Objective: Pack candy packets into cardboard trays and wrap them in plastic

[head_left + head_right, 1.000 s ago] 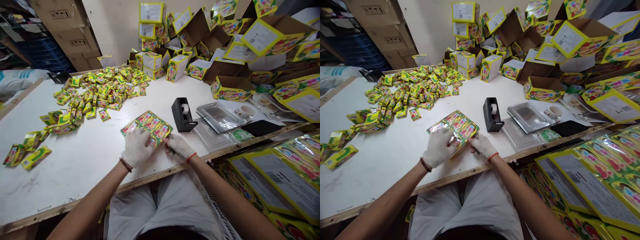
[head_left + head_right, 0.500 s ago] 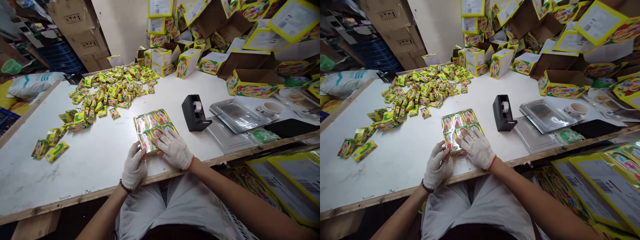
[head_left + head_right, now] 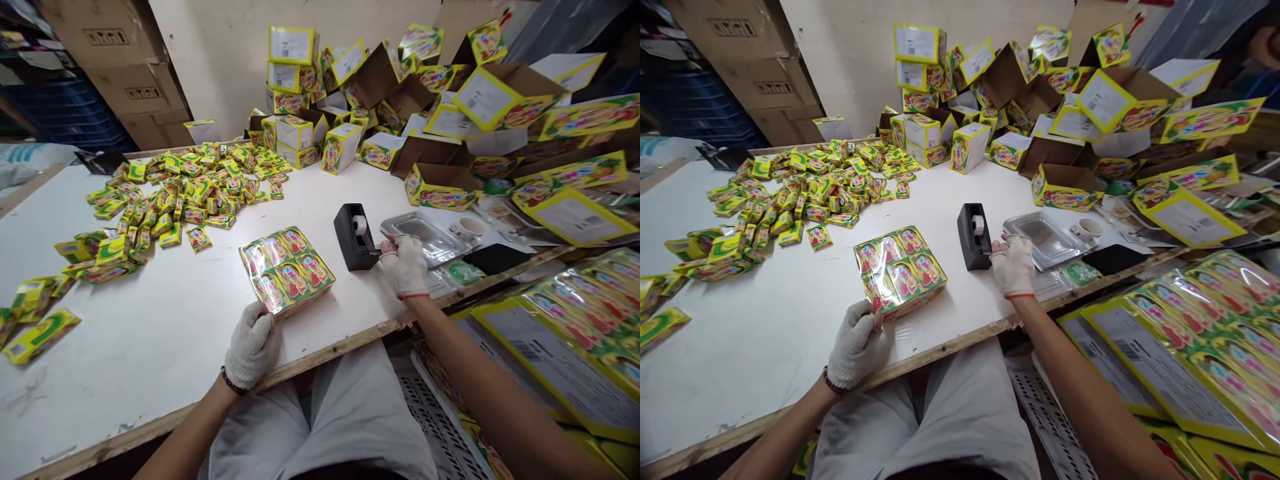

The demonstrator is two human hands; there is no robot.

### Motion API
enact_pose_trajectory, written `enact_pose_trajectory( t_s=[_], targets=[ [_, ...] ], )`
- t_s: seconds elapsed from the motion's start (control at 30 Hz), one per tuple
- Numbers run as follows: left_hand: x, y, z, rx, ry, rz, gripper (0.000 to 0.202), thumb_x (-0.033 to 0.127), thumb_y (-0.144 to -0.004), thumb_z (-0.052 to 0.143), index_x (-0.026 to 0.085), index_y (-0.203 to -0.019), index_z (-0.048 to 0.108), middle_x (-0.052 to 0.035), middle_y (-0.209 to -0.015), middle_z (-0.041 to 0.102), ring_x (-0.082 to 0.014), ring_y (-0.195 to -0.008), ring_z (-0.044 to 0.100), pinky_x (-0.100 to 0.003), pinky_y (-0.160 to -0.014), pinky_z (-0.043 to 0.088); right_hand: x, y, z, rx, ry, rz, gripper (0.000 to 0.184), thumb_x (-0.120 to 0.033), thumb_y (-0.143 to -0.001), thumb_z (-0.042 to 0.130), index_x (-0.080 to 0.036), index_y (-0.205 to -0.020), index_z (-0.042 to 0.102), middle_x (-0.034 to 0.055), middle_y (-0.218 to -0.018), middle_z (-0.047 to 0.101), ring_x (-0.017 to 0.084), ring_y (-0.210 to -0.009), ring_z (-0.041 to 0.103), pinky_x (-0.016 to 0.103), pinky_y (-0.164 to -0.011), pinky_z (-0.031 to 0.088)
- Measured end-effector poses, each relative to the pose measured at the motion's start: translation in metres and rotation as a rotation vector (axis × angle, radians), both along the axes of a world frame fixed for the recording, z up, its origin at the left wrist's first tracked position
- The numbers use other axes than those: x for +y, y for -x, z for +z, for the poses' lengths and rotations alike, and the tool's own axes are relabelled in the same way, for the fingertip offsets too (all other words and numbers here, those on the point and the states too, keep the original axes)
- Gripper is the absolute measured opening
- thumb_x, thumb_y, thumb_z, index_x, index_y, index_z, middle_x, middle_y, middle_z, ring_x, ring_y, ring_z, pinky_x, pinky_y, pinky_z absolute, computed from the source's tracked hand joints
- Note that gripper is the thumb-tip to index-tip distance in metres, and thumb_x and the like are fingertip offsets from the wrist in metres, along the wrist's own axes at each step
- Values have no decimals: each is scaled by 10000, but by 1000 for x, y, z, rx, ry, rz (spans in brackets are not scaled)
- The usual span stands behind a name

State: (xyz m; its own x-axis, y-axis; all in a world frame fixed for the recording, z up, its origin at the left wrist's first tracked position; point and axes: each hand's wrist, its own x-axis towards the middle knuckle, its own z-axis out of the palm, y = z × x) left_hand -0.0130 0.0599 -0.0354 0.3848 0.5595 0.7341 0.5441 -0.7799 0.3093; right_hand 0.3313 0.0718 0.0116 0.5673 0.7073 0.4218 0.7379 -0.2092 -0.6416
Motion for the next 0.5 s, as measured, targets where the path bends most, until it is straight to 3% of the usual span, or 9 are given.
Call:
enact_pose_trajectory(
  t_s=[0.07, 0.13, 0.23, 0.33, 0.43, 0.5],
  targets=[
    [2, -15, -5, -18, 23, 31, 147, 55, -743, 527, 192, -763, 574, -69, -880, 607, -183, -794, 562, -279, -676, 500, 12, -16, 2, 171, 167, 23, 266, -382, -854, 560, -167, -805, 709, 135, -932, 673, 274, -910, 627, 464, -918, 482],
    [5, -28, -9, -25, 25, 47, 144, 63, -731, 529, 196, -769, 564, -63, -889, 594, -186, -812, 560, -278, -686, 504, 21, -19, 1, 270, 231, 102, 252, -359, -848, 575, -189, -700, 687, 99, -841, 691, 243, -874, 636, 407, -889, 493],
    [10, -37, -12, -45, 1, 61, 164, 76, -736, 524, 194, -833, 584, -77, -969, 593, -196, -874, 572, -288, -738, 521, 21, -10, -2, 284, 141, 79, 163, -319, -789, 615, -191, -730, 695, 93, -1037, 705, 213, -943, 632, 352, -888, 498],
    [12, -38, -14, -45, -8, 56, 190, 92, -736, 525, 192, -879, 599, -89, -1026, 600, -205, -912, 581, -297, -762, 525, 5, -1, -7, 289, 48, 38, 217, -380, -752, 625, -182, -768, 712, 107, -1157, 665, 226, -1002, 613, 366, -917, 490],
    [11, -36, -13, -21, 8, 60, 154, 95, -730, 522, 198, -824, 587, -66, -950, 595, -189, -844, 569, -279, -711, 506, -17, 4, -21, 331, -48, -8, 304, -476, -720, 636, -186, -768, 712, 93, -994, 681, 240, -921, 607, 399, -883, 485],
    [10, -35, -12, -2, 18, 74, 129, 95, -737, 521, 201, -789, 574, -57, -914, 583, -185, -818, 560, -272, -688, 492, -26, 6, -33, 393, -43, -26, 339, -528, -715, 636, -193, -728, 685, 60, -797, 660, 220, -789, 584, 374, -773, 480]
  ],
)
